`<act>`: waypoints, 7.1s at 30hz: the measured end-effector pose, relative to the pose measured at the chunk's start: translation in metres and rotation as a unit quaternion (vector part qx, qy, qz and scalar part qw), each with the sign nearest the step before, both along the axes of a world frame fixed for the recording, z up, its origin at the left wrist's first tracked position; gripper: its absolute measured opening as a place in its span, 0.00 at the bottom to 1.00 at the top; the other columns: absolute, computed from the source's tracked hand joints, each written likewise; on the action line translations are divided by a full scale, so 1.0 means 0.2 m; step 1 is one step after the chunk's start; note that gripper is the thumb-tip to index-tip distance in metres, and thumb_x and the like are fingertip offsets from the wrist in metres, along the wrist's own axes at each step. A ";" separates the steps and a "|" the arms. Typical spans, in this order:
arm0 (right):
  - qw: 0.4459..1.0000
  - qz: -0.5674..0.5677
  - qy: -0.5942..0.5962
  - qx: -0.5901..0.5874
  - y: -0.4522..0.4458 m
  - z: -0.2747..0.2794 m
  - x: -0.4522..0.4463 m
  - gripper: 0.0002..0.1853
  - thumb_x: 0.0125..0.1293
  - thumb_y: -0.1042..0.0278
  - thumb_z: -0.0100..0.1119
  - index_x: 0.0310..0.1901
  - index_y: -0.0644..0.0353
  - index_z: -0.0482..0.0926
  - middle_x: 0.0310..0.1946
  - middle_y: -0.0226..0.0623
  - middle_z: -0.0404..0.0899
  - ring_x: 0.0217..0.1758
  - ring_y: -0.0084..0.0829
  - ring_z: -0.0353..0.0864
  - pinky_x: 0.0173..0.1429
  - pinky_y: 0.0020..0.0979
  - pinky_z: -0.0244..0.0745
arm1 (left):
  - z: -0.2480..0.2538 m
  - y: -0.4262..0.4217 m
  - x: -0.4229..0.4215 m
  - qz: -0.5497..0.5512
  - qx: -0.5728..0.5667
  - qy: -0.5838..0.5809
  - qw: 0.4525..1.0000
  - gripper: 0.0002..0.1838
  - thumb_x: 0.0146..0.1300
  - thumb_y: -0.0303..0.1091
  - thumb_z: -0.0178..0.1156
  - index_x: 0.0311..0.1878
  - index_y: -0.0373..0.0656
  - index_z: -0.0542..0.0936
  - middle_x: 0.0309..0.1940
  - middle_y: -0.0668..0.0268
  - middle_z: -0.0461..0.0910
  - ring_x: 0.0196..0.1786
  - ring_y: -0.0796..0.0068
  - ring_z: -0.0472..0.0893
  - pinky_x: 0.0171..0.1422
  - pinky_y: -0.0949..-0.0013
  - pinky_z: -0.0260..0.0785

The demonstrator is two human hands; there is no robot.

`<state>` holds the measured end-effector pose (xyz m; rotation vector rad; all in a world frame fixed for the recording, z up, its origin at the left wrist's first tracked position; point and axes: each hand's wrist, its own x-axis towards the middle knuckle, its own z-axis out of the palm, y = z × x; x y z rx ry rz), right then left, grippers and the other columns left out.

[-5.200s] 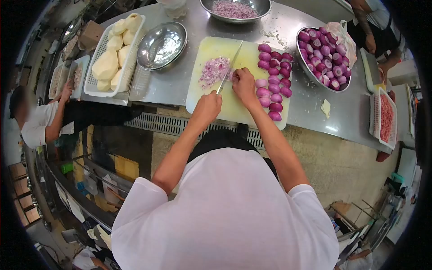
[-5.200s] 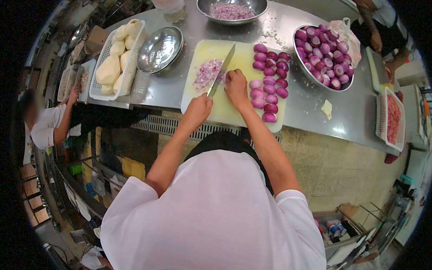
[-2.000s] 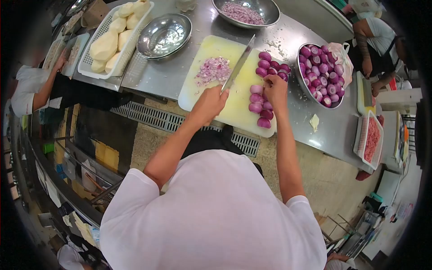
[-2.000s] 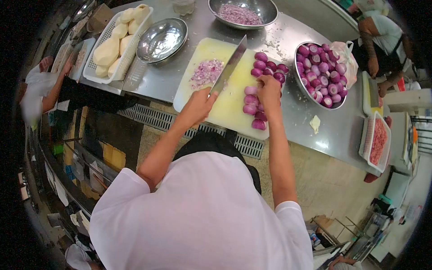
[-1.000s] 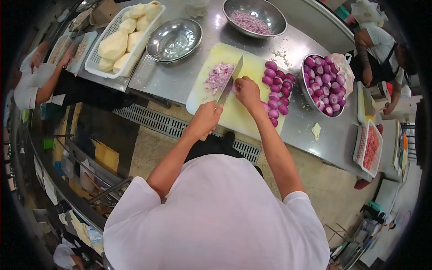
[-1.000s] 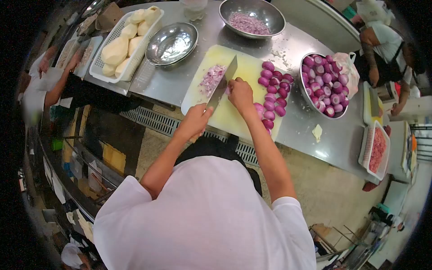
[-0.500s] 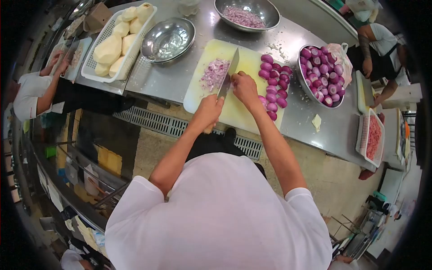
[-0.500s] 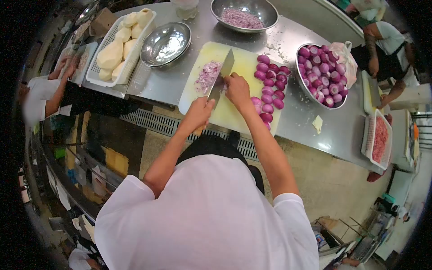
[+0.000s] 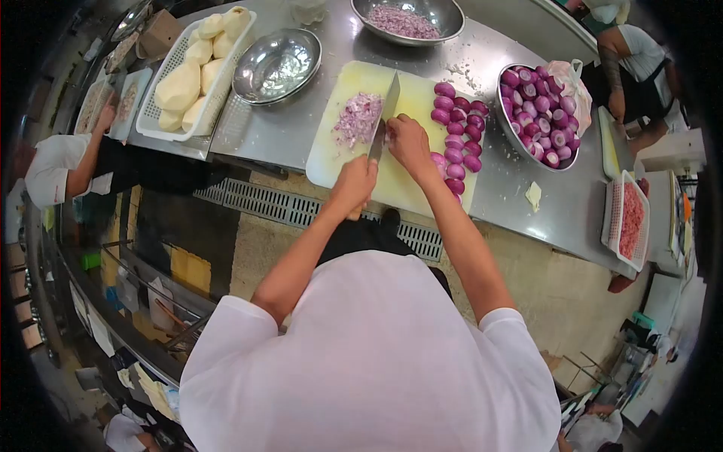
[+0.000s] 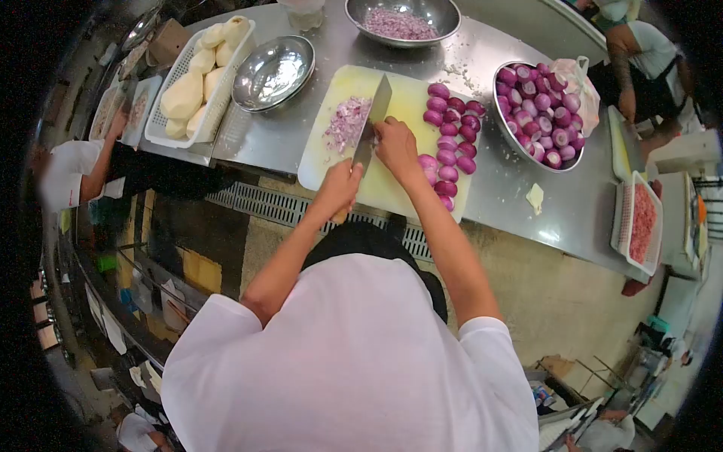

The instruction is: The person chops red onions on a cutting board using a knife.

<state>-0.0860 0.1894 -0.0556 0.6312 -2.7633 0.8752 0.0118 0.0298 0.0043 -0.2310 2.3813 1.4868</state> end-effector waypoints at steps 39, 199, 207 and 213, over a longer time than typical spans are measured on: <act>0.986 -0.059 0.004 -0.155 0.03 -0.08 0.05 0.08 0.60 0.81 0.60 0.41 0.63 0.83 0.36 0.51 0.80 0.41 0.58 0.82 0.46 0.52 0.77 | 0.15 -0.03 0.04 -0.113 -0.216 0.094 0.965 0.18 0.77 0.37 0.53 0.40 0.28 0.80 0.29 0.35 0.82 0.37 0.30 0.84 0.46 0.37 0.75; 0.987 -0.130 -0.044 -0.080 -0.09 0.04 0.45 0.13 0.57 0.76 0.70 0.45 0.60 0.84 0.48 0.41 0.79 0.55 0.47 0.79 0.55 0.45 0.79 | -0.02 -0.35 -0.04 -0.108 -0.150 0.013 0.983 0.16 0.76 0.37 0.53 0.42 0.29 0.75 0.22 0.45 0.82 0.21 0.50 0.85 0.29 0.49 0.76; 0.984 -0.127 0.017 -0.120 -0.13 -0.02 0.50 0.19 0.58 0.80 0.68 0.52 0.60 0.81 0.52 0.42 0.81 0.56 0.49 0.79 0.60 0.45 0.77 | -0.14 -0.38 -0.02 -0.125 -0.158 0.082 0.976 0.17 0.76 0.37 0.53 0.46 0.27 0.77 0.25 0.41 0.83 0.25 0.45 0.86 0.35 0.46 0.78; 0.973 -0.143 0.079 -0.161 -0.15 -0.09 0.51 0.21 0.58 0.82 0.69 0.54 0.60 0.81 0.52 0.44 0.81 0.56 0.50 0.80 0.60 0.45 0.77 | -0.02 -0.35 -0.02 -0.125 -0.147 0.026 0.981 0.16 0.76 0.35 0.53 0.48 0.25 0.76 0.25 0.39 0.83 0.26 0.43 0.86 0.35 0.46 0.78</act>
